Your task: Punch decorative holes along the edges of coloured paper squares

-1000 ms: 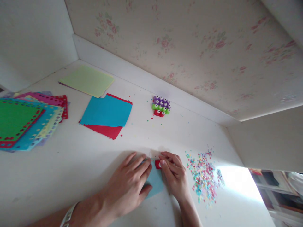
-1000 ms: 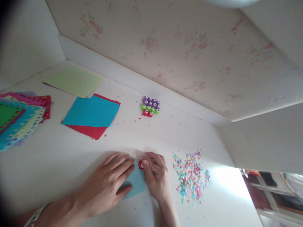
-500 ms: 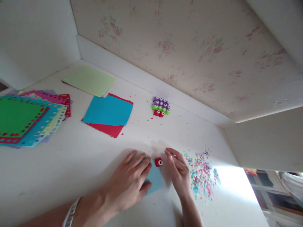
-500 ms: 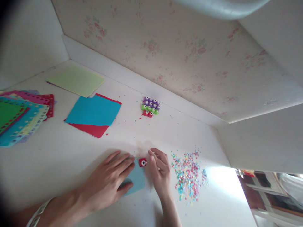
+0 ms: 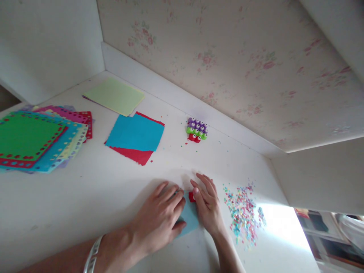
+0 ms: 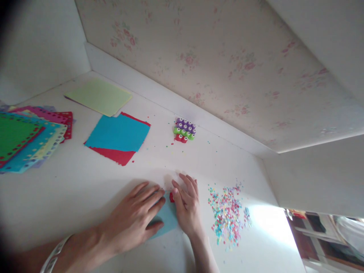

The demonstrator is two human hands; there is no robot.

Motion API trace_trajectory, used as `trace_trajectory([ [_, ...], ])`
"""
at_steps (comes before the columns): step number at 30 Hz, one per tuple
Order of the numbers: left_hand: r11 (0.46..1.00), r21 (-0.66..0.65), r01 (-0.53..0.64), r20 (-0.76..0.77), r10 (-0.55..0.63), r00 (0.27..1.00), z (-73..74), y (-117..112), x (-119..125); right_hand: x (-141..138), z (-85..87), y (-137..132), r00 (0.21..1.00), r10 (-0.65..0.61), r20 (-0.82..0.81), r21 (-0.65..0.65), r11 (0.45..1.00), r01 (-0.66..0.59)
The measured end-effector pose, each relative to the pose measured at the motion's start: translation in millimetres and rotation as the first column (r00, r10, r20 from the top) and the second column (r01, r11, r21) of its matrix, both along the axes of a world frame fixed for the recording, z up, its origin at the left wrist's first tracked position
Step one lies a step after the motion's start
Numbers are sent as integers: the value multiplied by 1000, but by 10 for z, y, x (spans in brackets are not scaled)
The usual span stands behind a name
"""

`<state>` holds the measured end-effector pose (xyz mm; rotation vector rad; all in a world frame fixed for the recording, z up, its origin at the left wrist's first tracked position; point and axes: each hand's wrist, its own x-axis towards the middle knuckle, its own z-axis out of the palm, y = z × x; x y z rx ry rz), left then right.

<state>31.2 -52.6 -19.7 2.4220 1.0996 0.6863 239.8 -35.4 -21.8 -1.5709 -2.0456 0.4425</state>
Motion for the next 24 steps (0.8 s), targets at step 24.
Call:
trace_trajectory([
  [24,1000,11,-14,19,14,1000,13,-6,5,-65,-55,-70,998,-67,-16,-92,994,65],
])
